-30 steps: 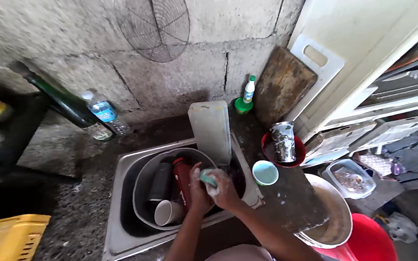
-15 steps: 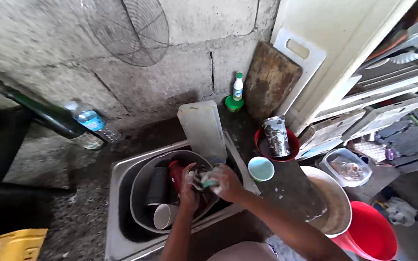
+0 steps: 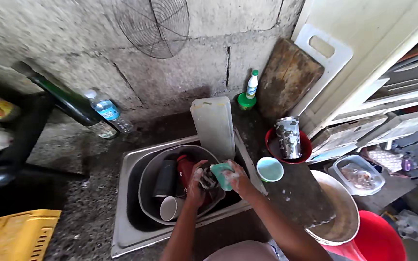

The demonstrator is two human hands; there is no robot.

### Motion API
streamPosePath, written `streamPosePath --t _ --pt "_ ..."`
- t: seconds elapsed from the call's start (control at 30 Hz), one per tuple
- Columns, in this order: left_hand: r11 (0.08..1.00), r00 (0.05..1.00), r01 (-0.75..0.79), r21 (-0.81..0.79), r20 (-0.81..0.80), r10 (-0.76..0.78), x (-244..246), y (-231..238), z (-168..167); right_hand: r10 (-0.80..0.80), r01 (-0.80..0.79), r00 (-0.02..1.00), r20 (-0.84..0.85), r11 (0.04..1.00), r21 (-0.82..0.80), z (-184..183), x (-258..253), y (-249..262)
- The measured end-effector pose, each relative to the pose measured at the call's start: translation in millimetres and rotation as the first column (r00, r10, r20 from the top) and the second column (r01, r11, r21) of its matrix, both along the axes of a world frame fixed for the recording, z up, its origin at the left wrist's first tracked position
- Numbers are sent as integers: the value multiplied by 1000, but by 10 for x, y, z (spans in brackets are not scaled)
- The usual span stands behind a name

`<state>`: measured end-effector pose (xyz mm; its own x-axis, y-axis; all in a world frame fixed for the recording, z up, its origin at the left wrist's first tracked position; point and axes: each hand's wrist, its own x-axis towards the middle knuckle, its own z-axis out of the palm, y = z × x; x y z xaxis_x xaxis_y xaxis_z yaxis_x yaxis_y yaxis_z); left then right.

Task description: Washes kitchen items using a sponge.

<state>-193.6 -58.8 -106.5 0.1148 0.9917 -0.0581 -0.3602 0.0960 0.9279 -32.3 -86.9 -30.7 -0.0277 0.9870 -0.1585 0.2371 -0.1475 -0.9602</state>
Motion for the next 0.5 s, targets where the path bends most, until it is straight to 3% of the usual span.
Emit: streamPosePath --t 0.1,0.23,0.37,0.5 --pt "1000 1000 12 16 -7 -12 -15 21 -19 42 -42 997 -64 999 -3 59 50 -32" --pt "999 999 32 29 19 -33 19 75 -70 20 -23 999 30 995 101 -6 24 -34" --pt "967 993 103 233 -86 -85 -37 74 -52 27 -23 999 -20 986 164 -110 78 -43" --pt "891 986 167 423 -98 -138 -155 104 162 105 -95 994 -9 929 357 -152 98 -156"
